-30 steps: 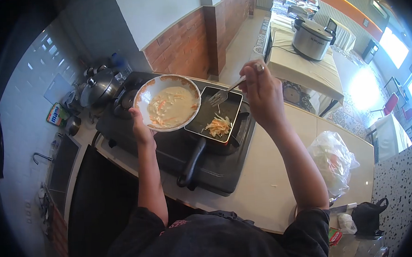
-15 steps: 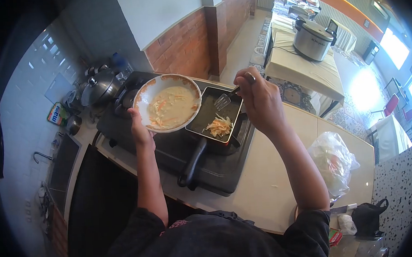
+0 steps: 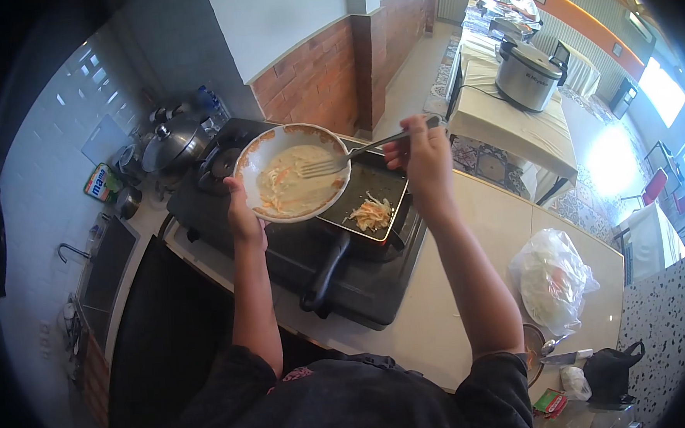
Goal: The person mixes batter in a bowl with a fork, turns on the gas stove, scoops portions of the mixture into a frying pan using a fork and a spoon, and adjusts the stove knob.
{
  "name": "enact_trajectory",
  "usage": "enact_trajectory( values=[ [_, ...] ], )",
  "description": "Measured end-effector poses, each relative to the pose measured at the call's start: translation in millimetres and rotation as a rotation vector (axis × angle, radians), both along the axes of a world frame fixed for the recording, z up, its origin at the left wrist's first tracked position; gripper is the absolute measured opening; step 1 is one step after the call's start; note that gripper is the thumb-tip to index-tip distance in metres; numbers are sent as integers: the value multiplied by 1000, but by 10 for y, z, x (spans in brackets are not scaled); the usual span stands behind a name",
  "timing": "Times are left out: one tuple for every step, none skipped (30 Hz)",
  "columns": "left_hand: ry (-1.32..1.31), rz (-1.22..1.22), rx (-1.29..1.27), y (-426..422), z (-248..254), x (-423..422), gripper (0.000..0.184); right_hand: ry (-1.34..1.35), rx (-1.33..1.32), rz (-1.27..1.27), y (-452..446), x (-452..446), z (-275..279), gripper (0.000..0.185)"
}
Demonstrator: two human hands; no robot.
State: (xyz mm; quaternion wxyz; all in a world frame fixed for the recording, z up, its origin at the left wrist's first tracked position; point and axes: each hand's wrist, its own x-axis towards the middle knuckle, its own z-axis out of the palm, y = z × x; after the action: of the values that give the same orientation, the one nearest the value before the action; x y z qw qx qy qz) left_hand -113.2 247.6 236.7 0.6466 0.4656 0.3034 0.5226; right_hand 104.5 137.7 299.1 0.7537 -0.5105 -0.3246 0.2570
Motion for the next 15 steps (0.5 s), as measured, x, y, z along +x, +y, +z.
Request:
enact_trajectory(
  values=[
    [5,1,-1,-10,10,10,67,13,-6,17,37,-40,-55,29],
    [11,1,-1,-14,17,14,67,27,-12,32,72,-69,-118,29],
    [19,4,-6,-16,19,13,67,41,-19,45,95,-86,-180,28],
    [26,5,-11,-16,20,17,67,39,-26,45,113,-93,-240,27],
    [34,6,-16,-16,18,24,67,37,-34,44,128,-95,-298,26],
    [19,47,-17,-16,11,49,67,35,-42,44,137,-94,-335,25],
    [5,89,-18,-18,0,86,68,10,-50,43,142,-96,-350,28],
    [-10,132,-19,-23,-8,114,69,7,-56,40,139,-96,-353,28],
    [-6,152,-21,-37,3,132,69,2,-63,37,137,-96,-351,28],
    [-2,171,-24,-56,28,149,69,-2,-68,33,136,-95,-346,28],
    [2,189,-25,-65,41,159,69,20,-74,25,134,-93,-327,27],
    [3,164,-7,-39,14,150,70,42,-78,14,130,-87,-294,26],
    [4,137,12,9,-44,128,70,64,-83,3,129,-76,-270,25],
    [5,111,30,42,-86,117,70,68,-77,-2,136,-56,-259,25],
    [0,99,35,51,-99,120,69,73,-71,-7,147,-28,-247,25]
  ],
)
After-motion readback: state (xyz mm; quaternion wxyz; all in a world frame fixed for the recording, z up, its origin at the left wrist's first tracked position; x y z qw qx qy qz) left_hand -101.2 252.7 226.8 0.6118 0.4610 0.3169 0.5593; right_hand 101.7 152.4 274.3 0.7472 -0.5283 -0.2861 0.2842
